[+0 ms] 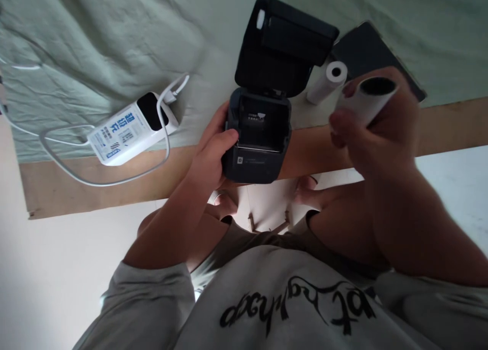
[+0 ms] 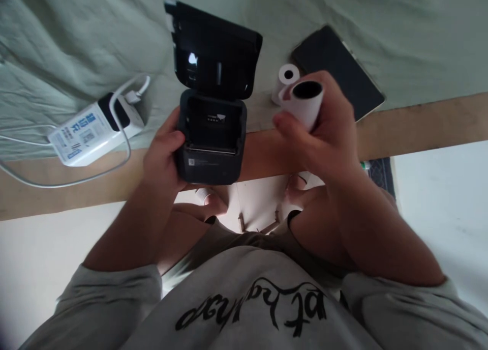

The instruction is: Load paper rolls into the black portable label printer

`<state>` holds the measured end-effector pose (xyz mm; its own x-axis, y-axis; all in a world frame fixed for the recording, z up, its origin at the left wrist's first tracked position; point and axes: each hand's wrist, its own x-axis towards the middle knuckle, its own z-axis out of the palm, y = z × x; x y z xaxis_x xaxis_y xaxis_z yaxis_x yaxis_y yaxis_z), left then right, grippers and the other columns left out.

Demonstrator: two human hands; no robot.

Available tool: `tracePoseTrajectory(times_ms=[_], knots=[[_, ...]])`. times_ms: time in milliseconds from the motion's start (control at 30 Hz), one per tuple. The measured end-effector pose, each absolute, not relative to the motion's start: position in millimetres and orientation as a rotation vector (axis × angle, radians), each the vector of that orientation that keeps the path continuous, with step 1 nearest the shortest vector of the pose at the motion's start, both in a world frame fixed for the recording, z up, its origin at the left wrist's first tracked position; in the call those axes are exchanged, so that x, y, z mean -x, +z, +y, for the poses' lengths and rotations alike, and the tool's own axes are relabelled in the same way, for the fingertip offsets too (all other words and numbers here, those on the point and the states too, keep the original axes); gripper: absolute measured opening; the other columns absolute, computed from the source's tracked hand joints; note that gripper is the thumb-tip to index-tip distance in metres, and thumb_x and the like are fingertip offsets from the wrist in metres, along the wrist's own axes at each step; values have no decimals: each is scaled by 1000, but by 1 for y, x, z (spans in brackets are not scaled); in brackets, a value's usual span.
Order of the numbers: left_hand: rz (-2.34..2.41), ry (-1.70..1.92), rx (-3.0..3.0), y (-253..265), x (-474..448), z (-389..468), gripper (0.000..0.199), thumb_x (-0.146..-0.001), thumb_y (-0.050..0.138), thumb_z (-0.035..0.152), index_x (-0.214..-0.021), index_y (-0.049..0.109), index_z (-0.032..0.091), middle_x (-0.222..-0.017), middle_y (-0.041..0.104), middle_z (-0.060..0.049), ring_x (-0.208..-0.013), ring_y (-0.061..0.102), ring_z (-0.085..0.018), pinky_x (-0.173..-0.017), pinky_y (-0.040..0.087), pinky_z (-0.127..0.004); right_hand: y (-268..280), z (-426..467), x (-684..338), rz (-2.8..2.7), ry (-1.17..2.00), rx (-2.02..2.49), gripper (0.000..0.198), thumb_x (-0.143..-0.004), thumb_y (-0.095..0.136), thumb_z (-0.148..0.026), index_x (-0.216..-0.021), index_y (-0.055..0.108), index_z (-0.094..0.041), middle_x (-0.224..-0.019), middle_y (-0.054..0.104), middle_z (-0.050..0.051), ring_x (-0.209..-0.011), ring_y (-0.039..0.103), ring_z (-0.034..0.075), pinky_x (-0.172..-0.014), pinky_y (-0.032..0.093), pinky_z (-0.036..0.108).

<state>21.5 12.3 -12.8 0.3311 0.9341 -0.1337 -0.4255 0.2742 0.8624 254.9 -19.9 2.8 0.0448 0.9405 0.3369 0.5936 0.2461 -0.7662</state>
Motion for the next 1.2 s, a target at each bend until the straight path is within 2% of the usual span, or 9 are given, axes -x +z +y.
tracePoseTrajectory(times_ms=[133,467,567,667,733,900,1000,1100,1200], knots=[[745,1040,-830,-13,-23,13,27,-76,61,24,-102,68,17,-85,70,-2,-74,63,-15,-62,52,-26,-3,-19,-253,-1852,298,1456,22,-79,64,-39,-91,57,-23,-87,61,3,-82,58,17,-75,49,35],[693,1078,-808,-14,-23,12,28,-76,61,22,-102,68,15,-88,71,-2,-77,67,-14,-64,55,-23,-6,-17,-236,-2019,292,1660,39,-82,60,-34,-117,50,-20,-98,67,4,-76,64,18,-63,48,32],[677,1079,-825,-15,-21,11,28,-77,60,22,-103,67,15,-87,70,-2,-75,65,-12,-64,54,-21,3,-21,-237,-2043,242,1587,44,-82,61,-34,-122,50,-18,-109,67,7,-87,67,19,-69,52,32],[699,1065,-827,-15,-19,11,29,-77,59,21,-105,66,15,-88,69,-1,-75,63,-11,-64,52,-20,13,-22,-246,-1904,-81,1480,22,-84,57,-24,-104,59,-17,-94,67,5,-81,64,14,-76,51,31],[730,1038,-843,-14,-17,10,33,-76,60,22,-109,64,17,-92,68,0,-80,64,-12,-69,52,-22,13,-17,-254,-1790,-212,1497,21,-82,52,-16,-100,61,-16,-84,62,4,-77,61,13,-76,50,31],[863,983,-856,-10,-18,6,37,-79,55,26,-115,60,23,-100,66,0,-88,65,-17,-77,53,-29,-4,8,-261,-1870,-14,1645,49,-74,62,-19,-122,57,-14,-116,56,16,-105,58,21,-85,51,32],[857,978,-820,-9,-18,5,36,-79,55,26,-115,60,24,-97,66,0,-82,64,-17,-70,52,-29,-9,15,-259,-1863,-9,1703,46,-71,67,-20,-117,61,-20,-109,60,12,-101,59,20,-87,49,32],[818,990,-834,-10,-17,6,34,-78,57,24,-112,63,24,-96,68,-1,-82,62,-17,-73,52,-31,-6,13,-257,-1872,45,1691,50,-69,59,-9,-118,58,-22,-107,62,9,-93,59,17,-81,49,29],[794,1001,-843,-11,-16,7,30,-79,57,23,-107,65,23,-96,68,-1,-83,62,-17,-72,52,-31,-4,8,-255,-1930,106,1639,54,-68,52,-5,-120,54,-21,-108,61,9,-97,58,18,-86,48,30]])
